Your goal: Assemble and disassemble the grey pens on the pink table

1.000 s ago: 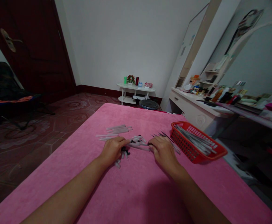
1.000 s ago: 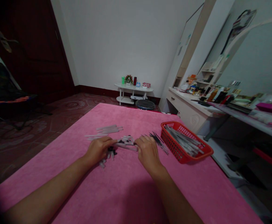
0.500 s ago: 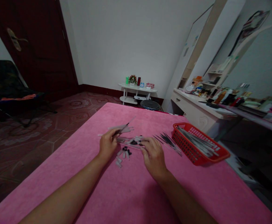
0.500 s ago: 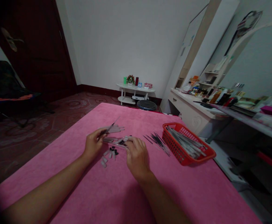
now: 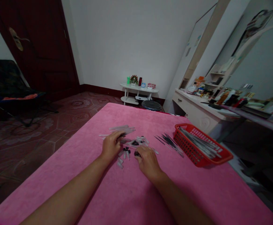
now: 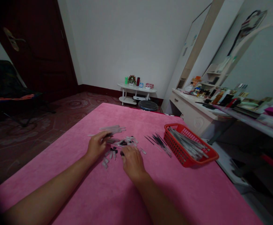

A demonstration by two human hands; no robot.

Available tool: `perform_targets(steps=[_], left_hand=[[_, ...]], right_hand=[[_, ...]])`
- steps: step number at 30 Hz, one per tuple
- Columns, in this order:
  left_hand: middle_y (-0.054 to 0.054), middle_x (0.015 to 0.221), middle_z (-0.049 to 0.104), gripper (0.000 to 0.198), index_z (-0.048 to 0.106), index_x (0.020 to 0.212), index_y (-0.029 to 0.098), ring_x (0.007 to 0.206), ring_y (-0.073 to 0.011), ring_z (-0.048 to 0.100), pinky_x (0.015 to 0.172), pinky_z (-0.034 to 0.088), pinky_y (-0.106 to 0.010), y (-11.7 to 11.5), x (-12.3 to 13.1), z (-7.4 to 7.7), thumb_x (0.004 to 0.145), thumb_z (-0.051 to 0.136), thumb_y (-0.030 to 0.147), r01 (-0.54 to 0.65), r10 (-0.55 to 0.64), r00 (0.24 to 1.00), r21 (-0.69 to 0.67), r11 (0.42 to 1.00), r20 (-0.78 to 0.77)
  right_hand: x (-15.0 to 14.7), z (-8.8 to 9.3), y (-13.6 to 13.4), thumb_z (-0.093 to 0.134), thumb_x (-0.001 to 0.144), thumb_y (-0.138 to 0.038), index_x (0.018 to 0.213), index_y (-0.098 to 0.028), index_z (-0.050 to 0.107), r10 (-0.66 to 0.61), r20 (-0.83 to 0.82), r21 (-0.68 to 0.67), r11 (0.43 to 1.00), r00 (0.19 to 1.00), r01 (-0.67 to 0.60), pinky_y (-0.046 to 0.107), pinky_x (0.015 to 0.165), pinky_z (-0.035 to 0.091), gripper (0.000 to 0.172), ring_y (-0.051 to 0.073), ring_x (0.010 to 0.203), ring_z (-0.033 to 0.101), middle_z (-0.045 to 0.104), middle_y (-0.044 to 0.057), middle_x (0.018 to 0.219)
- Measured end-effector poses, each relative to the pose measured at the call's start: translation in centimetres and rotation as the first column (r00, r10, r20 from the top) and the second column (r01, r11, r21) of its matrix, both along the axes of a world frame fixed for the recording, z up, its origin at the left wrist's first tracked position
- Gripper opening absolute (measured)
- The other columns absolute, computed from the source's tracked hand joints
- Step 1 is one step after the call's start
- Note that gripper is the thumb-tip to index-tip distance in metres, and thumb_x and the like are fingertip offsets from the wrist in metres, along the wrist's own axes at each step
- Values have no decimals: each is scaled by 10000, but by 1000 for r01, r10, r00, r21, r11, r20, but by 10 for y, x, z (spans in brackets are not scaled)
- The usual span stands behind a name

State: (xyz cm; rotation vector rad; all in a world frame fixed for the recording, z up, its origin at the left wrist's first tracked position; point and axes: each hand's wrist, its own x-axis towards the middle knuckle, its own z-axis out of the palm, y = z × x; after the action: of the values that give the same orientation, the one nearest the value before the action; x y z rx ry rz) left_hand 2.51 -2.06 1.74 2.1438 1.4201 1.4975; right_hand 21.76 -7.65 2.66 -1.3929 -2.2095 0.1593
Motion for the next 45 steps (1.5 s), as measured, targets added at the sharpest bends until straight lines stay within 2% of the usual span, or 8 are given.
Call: perform_targets(steps=[4, 11, 17, 20, 27, 34, 40, 45], left_hand=[[-59, 1041, 708, 333, 664, 1045, 206, 966, -207, 651, 821, 512, -322, -4, 2, 1, 784, 504, 74, 38, -36, 984, 10, 999, -175], [-43, 963, 695, 417, 661, 1021, 218, 901, -189, 639, 746, 491, -274, -14, 7, 10, 710, 489, 0, 79, -94, 932, -57, 995, -351], [-32, 926, 682, 397, 651, 1036, 221, 858, -165, 623, 709, 471, -247, -18, 10, 14, 732, 496, 18, 132, -146, 903, -63, 989, -404], [-25, 920, 682, 409, 649, 1046, 223, 849, -158, 624, 700, 473, -239, -17, 11, 11, 726, 497, 19, 159, -166, 904, -51, 986, -393], [-40, 916, 686, 414, 647, 1075, 226, 846, -168, 640, 691, 486, -248, -19, 12, 11, 735, 514, 30, 180, -180, 887, -41, 983, -425], [-47, 910, 681, 291, 639, 1061, 221, 813, -172, 636, 679, 475, -249, -22, 15, 15, 799, 555, 126, 193, -188, 868, -36, 981, -460], [-44, 885, 678, 254, 642, 1061, 226, 797, -167, 638, 662, 466, -241, -21, 14, 11, 835, 540, 171, 194, -187, 864, -33, 980, -467], [-47, 880, 680, 254, 643, 1063, 230, 789, -163, 639, 650, 465, -236, -21, 15, 11, 839, 536, 176, 193, -181, 858, -26, 981, -482]], right_hand=[[17, 5, -1, 486, 805, -41, 1091, -219, 633, -2, -161, -2, 1000, 987, 2, 320, 820, 442, 367, 201, 933, 575, 620, 70, 1012], [43, 13, 5, 525, 811, -157, 892, -200, 716, -69, -482, -26, 998, 873, 64, 296, 734, 466, 212, 183, 824, 589, 625, 58, 859], [33, 25, 4, 629, 715, -285, 810, -153, 688, -195, -772, -201, 978, 605, 60, 288, 618, 494, 173, 191, 723, 621, 683, 68, 795], [27, 27, 2, 657, 678, -308, 800, -146, 667, -225, -812, -263, 965, 538, 7, 274, 561, 499, 203, 179, 665, 620, 678, 56, 746], [27, 25, 1, 631, 715, -305, 764, -167, 663, -159, -742, -113, 987, 651, 113, 290, 618, 530, 150, 191, 709, 639, 692, 63, 747], [27, 23, 1, 595, 718, -215, 782, -177, 653, -164, -706, -139, 986, 689, 92, 287, 639, 524, 94, 186, 714, 639, 682, 50, 773], [32, 20, 0, 575, 756, -177, 823, -186, 660, -114, -574, -22, 992, 811, 124, 301, 701, 491, 108, 188, 757, 625, 677, 48, 817], [33, 20, 0, 566, 769, -160, 823, -188, 657, -105, -547, -7, 993, 830, 121, 282, 680, 480, 110, 180, 757, 616, 670, 45, 825]])
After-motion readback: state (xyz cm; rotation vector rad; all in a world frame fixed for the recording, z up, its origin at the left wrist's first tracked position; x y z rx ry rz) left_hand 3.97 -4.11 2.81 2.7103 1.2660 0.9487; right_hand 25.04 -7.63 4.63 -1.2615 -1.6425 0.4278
